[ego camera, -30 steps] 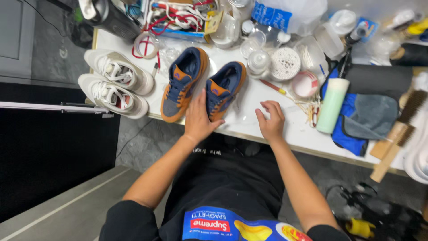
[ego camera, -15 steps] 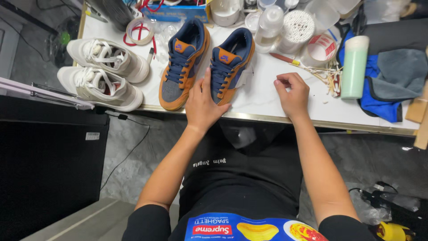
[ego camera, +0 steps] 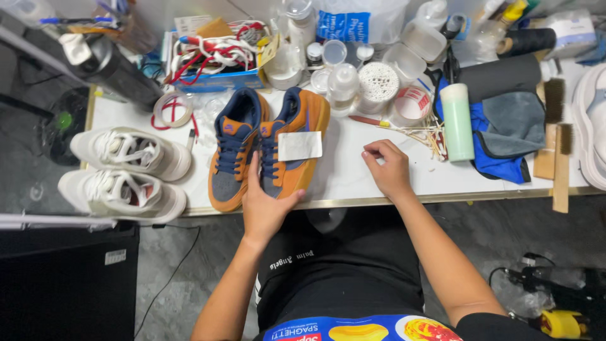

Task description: The person applies a liquid to the midsole of a shoe using a cotton swab. They hold an orange and blue sneaker with their left hand while carefully rubbing the swab along the orange rubber edge of the sole with their right hand.

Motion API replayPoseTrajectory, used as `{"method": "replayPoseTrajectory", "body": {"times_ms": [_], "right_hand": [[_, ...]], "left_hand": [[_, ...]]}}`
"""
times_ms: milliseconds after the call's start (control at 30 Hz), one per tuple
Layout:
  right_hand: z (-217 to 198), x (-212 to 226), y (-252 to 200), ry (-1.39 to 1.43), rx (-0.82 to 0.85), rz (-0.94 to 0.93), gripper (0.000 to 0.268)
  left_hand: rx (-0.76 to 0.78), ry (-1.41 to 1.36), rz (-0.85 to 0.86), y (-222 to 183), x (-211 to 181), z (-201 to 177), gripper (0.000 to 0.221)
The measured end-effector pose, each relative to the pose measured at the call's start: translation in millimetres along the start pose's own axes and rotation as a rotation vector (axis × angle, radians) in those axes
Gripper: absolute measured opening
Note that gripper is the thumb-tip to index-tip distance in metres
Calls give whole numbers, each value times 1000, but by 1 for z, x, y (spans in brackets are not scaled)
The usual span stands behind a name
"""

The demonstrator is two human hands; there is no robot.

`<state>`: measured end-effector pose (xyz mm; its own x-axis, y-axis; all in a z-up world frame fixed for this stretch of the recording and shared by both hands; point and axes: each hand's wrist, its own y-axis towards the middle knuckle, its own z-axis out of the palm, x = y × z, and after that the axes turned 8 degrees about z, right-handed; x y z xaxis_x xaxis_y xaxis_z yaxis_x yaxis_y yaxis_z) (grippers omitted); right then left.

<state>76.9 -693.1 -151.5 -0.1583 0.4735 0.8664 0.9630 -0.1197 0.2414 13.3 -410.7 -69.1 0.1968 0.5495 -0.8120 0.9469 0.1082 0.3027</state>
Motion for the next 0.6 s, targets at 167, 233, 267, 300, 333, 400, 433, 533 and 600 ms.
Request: {"method": "replayPoseTrajectory", "body": {"times_ms": [167, 233, 267, 300, 333, 400, 433, 533, 600], "right_hand": [[0, -6, 4, -41, -174, 2, 12], [-5, -8, 3, -66, -320, -19, 12], [-11, -9, 2, -183, -343, -56, 15], [-19, -10, 6, -298, -368, -101, 18], [-27, -11, 9, -413, -392, -145, 21], [-44, -17, 15, -562, -357, -185, 25], [-49, -19, 21, -636, -342, -213, 27], [-55, -15, 34, -708, -254, -337, 27], [-53, -10, 41, -724, -194, -429, 25]], "left_hand": [[-17, 129, 73, -2, -2, 0, 117], [-32, 238, 154, 0, 2, 2, 116], [-17, 274, 160, -3, 2, 2, 114], [-10, 309, 173, -4, 3, 1, 112], [-3, 344, 186, -4, 4, 3, 111], [0, 428, 252, -8, 11, 7, 107], [-6, 467, 291, -10, 15, 10, 105], [25, 547, 282, -17, 18, 17, 106], [17, 549, 268, -20, 19, 19, 107]]}}
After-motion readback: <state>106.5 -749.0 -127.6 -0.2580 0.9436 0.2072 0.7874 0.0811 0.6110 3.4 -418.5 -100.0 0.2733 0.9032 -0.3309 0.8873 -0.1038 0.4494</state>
